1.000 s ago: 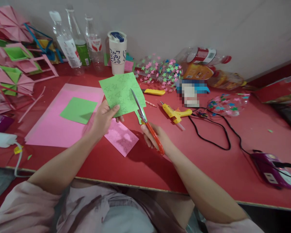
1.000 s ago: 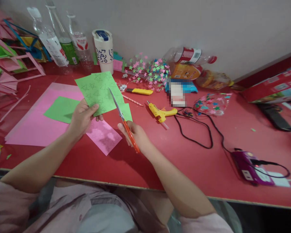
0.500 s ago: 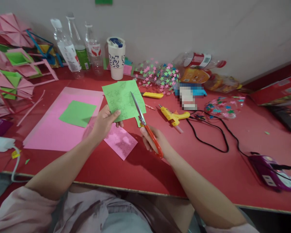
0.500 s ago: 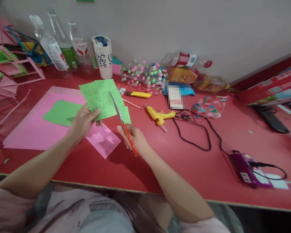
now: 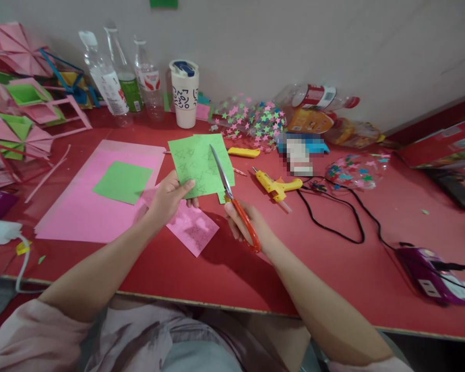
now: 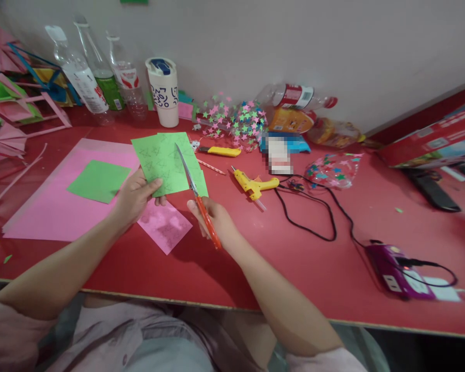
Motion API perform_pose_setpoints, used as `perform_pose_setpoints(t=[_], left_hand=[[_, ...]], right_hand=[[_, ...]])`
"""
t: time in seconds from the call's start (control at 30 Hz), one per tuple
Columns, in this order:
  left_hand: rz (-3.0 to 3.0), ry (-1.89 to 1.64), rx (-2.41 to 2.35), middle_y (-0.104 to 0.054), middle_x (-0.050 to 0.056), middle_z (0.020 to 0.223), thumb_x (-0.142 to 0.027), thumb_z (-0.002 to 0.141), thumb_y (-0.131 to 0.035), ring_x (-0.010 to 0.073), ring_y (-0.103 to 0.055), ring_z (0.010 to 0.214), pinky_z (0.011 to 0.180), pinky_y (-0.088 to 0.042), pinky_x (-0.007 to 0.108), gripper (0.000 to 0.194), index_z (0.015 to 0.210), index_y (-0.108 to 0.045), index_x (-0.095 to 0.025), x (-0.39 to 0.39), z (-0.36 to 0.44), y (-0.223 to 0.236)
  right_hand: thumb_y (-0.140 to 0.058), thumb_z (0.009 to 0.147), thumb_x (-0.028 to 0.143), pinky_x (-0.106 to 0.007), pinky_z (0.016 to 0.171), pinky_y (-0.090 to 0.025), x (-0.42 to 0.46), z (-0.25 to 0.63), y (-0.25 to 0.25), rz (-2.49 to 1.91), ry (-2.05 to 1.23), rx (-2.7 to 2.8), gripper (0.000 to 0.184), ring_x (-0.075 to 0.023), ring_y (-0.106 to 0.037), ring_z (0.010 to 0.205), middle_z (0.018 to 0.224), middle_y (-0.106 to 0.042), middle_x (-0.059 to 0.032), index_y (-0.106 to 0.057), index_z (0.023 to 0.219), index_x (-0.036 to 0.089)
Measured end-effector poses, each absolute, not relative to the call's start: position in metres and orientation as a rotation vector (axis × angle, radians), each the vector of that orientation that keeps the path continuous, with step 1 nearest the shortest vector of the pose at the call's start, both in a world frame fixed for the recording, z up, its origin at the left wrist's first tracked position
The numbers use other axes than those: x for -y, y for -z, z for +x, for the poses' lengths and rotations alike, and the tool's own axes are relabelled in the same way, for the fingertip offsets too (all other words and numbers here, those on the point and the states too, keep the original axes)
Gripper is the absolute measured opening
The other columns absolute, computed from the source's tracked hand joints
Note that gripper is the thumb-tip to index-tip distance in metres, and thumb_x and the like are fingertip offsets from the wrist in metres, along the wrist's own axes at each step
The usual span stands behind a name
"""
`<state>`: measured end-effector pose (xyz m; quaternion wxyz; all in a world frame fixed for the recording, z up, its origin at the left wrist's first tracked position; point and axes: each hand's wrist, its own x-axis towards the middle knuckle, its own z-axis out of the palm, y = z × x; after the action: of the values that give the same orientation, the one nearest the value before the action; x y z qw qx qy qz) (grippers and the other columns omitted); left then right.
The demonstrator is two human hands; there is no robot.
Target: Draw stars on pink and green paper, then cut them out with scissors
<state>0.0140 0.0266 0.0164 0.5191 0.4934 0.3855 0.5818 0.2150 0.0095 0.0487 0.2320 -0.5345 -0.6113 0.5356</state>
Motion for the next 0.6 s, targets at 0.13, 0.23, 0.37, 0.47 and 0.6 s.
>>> perform_pose_setpoints(t=[0.13, 0.23, 0.37, 0.47, 0.6], left_hand=[[1.177, -1.398, -0.940, -0.064, -0.004, 0.052, -0.041, 0.082, -0.071, 0.0107, -0.059, 0.043, 0.043, -0.045, 0.021, 0.029, 0.084, -0.053, -0.018, -0.0257, 0.0160, -0.0163], [1.177, -1.397, -0.936, -0.064, -0.004, 0.052, -0.038, 0.084, -0.069, 0.0105, -0.059, 0.043, 0.043, -0.046, 0.021, 0.025, 0.084, -0.054, -0.018, -0.0255, 0.0158, -0.0157], [1.161, -1.407, -0.924, -0.063, -0.005, 0.053, -0.034, 0.083, -0.068, 0.0100, -0.059, 0.043, 0.042, -0.045, 0.020, 0.022, 0.085, -0.053, -0.018, -0.0253, 0.0159, -0.0159], [1.141, -1.391, -0.914, -0.063, -0.005, 0.055, -0.033, 0.082, -0.069, 0.0098, -0.060, 0.043, 0.041, -0.044, 0.020, 0.022, 0.086, -0.053, -0.017, -0.0244, 0.0175, -0.0165], [1.130, -1.337, -0.903, -0.062, -0.004, 0.058, -0.033, 0.083, -0.068, 0.0098, -0.059, 0.044, 0.042, -0.044, 0.021, 0.022, 0.085, -0.053, -0.017, -0.0224, 0.0208, -0.0156]], right_hand=[[-0.051, 0.082, 0.072, -0.020, 0.038, -0.031, -0.0111, 0.2163, -0.0418, -1.440, -1.498, 1.657, 0.051, -0.0069, -0.038, 0.033, 0.036, -0.043, 0.0092, -0.040, 0.068, 0.024], [-0.053, 0.081, 0.073, -0.020, 0.037, -0.030, -0.0106, 0.2167, -0.0396, -1.451, -1.508, 1.628, 0.052, -0.0070, -0.038, 0.031, 0.035, -0.041, 0.0099, -0.041, 0.068, 0.024], [-0.054, 0.080, 0.073, -0.020, 0.037, -0.030, -0.0082, 0.2154, -0.0429, -1.451, -1.504, 1.625, 0.053, -0.0065, -0.038, 0.031, 0.035, -0.042, 0.0092, -0.040, 0.066, 0.023], [-0.052, 0.081, 0.074, -0.020, 0.037, -0.031, -0.0079, 0.2141, -0.0447, -1.425, -1.484, 1.634, 0.054, -0.0063, -0.038, 0.031, 0.036, -0.044, 0.0085, -0.041, 0.066, 0.023], [-0.051, 0.081, 0.075, -0.020, 0.038, -0.033, -0.0087, 0.2138, -0.0431, -1.428, -1.469, 1.639, 0.054, -0.0068, -0.039, 0.032, 0.037, -0.045, 0.0082, -0.042, 0.069, 0.023]])
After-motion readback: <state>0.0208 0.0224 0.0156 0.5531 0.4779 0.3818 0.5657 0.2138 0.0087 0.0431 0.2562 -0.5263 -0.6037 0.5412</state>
